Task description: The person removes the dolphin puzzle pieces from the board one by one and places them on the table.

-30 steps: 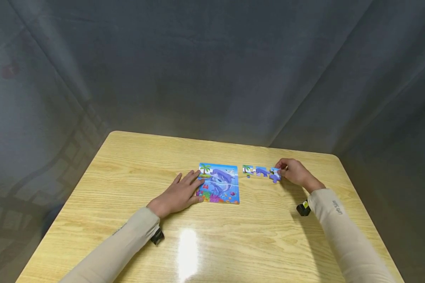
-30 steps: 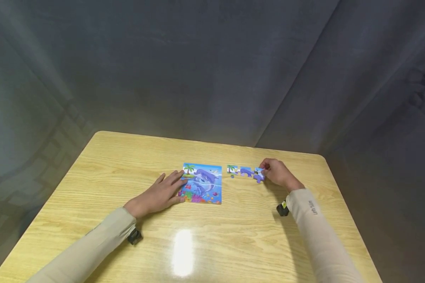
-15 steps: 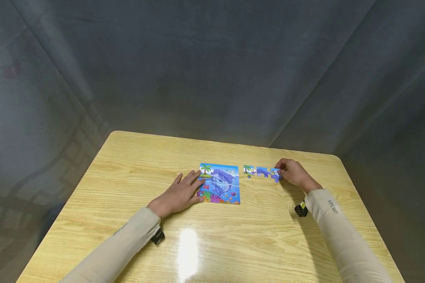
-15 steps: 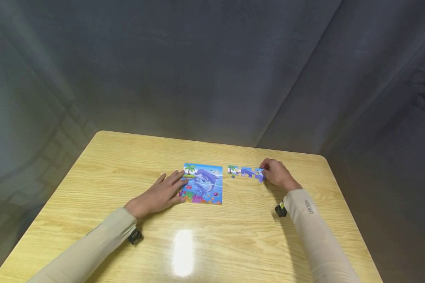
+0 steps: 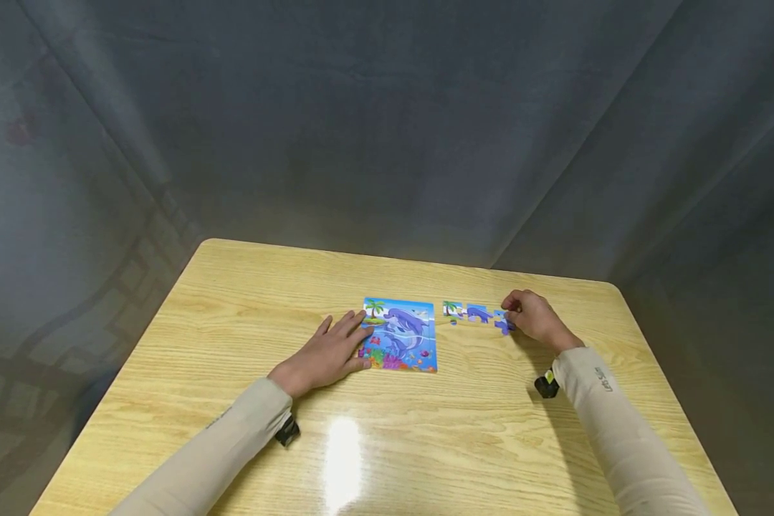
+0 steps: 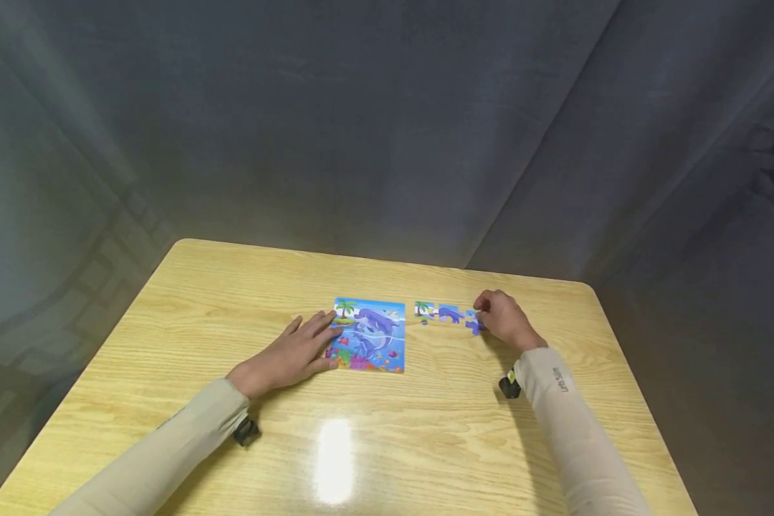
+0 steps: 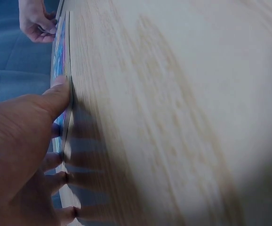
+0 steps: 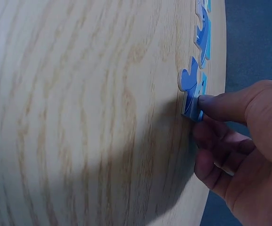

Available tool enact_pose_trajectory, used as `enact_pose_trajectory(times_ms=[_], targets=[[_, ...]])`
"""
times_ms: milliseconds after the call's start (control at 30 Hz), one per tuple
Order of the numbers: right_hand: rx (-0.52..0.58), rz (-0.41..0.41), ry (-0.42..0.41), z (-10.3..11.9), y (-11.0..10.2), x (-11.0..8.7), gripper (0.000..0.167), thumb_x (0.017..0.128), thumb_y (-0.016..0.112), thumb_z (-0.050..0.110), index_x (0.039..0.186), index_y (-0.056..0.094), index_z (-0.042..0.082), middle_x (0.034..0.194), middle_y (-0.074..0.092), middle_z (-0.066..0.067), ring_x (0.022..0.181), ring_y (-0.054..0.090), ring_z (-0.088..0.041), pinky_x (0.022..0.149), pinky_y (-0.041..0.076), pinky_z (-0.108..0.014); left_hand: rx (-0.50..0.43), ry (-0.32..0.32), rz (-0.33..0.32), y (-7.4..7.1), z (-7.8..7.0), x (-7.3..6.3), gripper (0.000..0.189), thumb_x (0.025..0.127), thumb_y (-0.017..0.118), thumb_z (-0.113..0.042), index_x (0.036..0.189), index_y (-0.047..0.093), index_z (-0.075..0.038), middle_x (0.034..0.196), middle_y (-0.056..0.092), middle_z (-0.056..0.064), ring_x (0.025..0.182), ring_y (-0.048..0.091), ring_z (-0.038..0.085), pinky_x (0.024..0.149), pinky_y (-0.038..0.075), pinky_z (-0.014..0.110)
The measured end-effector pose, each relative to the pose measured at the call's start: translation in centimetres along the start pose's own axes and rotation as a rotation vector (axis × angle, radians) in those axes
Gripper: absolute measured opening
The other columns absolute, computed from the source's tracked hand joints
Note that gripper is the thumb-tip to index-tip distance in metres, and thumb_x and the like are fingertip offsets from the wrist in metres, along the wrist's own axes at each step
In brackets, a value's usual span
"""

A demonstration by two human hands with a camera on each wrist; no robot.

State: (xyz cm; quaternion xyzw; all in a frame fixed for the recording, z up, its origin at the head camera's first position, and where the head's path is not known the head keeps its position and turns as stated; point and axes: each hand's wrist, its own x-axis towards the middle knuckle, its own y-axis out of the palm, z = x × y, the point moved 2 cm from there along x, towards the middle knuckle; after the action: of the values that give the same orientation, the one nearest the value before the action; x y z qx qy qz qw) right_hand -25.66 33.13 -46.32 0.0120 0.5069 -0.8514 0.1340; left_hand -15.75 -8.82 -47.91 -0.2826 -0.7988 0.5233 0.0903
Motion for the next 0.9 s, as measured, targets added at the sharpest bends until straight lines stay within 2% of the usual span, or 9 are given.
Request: enact_pose_trajectory(times_ms=[233, 333, 500, 600, 700, 900], targets=[[-0.011, -0.010, -0.019, 0.4, 0.1, -0.1, 0.014, 0.104, 0.060, -0.002, 0.116, 0.068, -0.005, 0.112, 0.065, -0.025, 0.086, 0.060, -0.025, 0.069, 0.050, -0.032, 0.003, 0.007, -0.018, 0.1, 0.0, 0.0, 0.071, 0.109, 0.056, -0.050, 0.166, 0.039, -0.012, 0.180, 0.020, 0.014, 0.168, 0.017, 0.038, 0.133, 0.014, 0.070], [-0.008, -0.009, -0.038, 1.2, 0.1, -0.2, 0.015, 0.105, 0.061, 0.001, 0.118, 0.068, -0.004, 0.114, 0.065, -0.025, 0.087, 0.061, -0.026, 0.071, 0.051, -0.033, -0.008, 0.001, -0.024, 0.1, 0.0, 0.0, 0.076, 0.109, 0.057, -0.050, 0.168, 0.034, -0.009, 0.180, 0.020, 0.013, 0.168, 0.017, 0.037, 0.134, 0.013, 0.069], [0.019, 0.007, -0.055, 2.8, 0.4, 0.0, 0.016, 0.106, 0.061, 0.004, 0.120, 0.068, -0.002, 0.120, 0.062, -0.024, 0.096, 0.065, -0.030, 0.073, 0.053, -0.034, -0.002, -0.013, -0.015, 0.0, 0.1, 0.0, 0.084, 0.109, 0.055, -0.052, 0.170, 0.023, -0.004, 0.181, 0.017, 0.013, 0.169, 0.015, 0.035, 0.136, 0.011, 0.065], [0.038, 0.013, -0.070, 4.0, 0.7, 0.2, 0.017, 0.106, 0.061, 0.003, 0.120, 0.068, -0.002, 0.121, 0.062, -0.024, 0.098, 0.067, -0.031, 0.070, 0.055, -0.033, 0.007, -0.011, -0.011, -0.1, 0.0, 0.0, 0.085, 0.109, 0.055, -0.052, 0.170, 0.022, -0.003, 0.181, 0.017, 0.013, 0.169, 0.015, 0.035, 0.136, 0.011, 0.065], [0.065, 0.029, -0.095, 5.2, 1.1, 0.5, 0.017, 0.106, 0.061, 0.003, 0.121, 0.068, -0.002, 0.121, 0.062, -0.023, 0.093, 0.067, -0.029, 0.068, 0.054, -0.033, 0.009, -0.011, -0.007, -0.1, -0.1, 0.0, 0.085, 0.109, 0.055, -0.052, 0.170, 0.022, -0.003, 0.181, 0.016, 0.012, 0.169, 0.015, 0.035, 0.136, 0.011, 0.065], [0.046, 0.056, -0.163, 8.1, 2.4, 0.9, 0.015, 0.105, 0.064, 0.005, 0.118, 0.069, -0.001, 0.119, 0.066, -0.020, 0.092, 0.064, -0.025, 0.073, 0.050, -0.034, 0.013, -0.019, 0.000, -0.2, -0.1, -0.1, 0.085, 0.109, 0.055, -0.052, 0.171, 0.022, -0.004, 0.181, 0.015, 0.012, 0.169, 0.014, 0.035, 0.136, 0.010, 0.064]])
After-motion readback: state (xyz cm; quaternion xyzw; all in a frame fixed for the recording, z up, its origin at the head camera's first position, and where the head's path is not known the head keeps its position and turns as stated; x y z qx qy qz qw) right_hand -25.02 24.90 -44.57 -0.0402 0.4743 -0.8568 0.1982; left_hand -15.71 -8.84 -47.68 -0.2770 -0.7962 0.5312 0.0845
